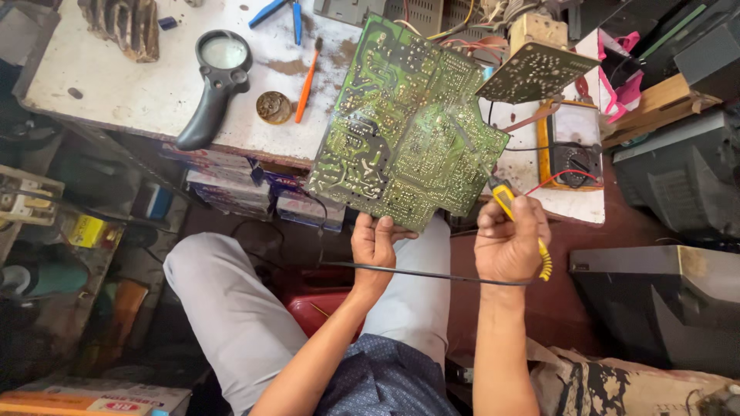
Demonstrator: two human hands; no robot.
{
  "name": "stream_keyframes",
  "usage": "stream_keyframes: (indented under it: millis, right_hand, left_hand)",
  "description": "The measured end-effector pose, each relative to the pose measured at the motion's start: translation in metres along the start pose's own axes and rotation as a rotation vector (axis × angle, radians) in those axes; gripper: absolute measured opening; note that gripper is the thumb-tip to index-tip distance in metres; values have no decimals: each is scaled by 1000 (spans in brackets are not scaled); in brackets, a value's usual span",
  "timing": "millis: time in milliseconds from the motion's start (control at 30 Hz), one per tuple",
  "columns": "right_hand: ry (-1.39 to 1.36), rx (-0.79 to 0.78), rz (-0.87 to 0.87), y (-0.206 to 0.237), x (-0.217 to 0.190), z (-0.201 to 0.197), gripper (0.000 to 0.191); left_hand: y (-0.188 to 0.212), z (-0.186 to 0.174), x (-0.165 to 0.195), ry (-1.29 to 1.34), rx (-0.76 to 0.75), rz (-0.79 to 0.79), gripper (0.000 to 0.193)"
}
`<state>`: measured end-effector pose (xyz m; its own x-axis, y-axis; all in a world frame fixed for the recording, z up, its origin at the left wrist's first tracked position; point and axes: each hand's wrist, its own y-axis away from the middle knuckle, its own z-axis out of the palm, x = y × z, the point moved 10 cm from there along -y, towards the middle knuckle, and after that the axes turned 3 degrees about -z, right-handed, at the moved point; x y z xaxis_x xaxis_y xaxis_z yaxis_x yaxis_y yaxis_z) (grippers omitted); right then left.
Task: The person tests a green circuit board using a multimeter and a yellow test pen, then uses tweezers to adjust components. They also briefly handle a remote control and a magnifying glass while working at a cluttered electronics repair bench.
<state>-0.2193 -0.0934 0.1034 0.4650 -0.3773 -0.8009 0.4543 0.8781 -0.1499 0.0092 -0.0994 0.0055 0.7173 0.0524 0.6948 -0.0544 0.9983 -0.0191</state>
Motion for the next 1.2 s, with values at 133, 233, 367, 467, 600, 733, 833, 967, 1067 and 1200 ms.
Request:
stream_keyframes:
  millis: [133,233,367,467,600,733,833,967,1067,1200]
  right_hand:
    - [31,29,-18,-6,2,10,17]
    - [15,53,9,-10,6,12,17]
    - [-20,54,16,-13,10,13,15]
    - [-21,45,23,-15,12,15,15]
    - [-7,34,39,-15,13,18,17]
    - [-15,41,32,-13,12,20,17]
    - [-7,39,14,-10,10,21,17]
    - [17,33,-18,-6,9,23,17]
    - [25,32,-32,-5,8,23,17]
    - [23,23,-38,-4,9,23,16]
  left_hand:
    - [-1,1,-3,-14,10,-15,19]
    - [-2,2,-3,-20,8,-19,18]
    - [-3,3,-5,-20,17,-38,19]
    - [-3,3,-6,-19,12,-48,18]
    - [-3,2,-8,-9,17,-60,18]
    - [-4,1,-8,-12,11,-74,19]
    - [-3,2,-6,-9,6,-67,20]
    - [-3,3,-3,-15,-5,-69,20]
    - [-2,5,0,-24,-6,-76,21]
    - [-2,8,5,-48,-14,-82,22]
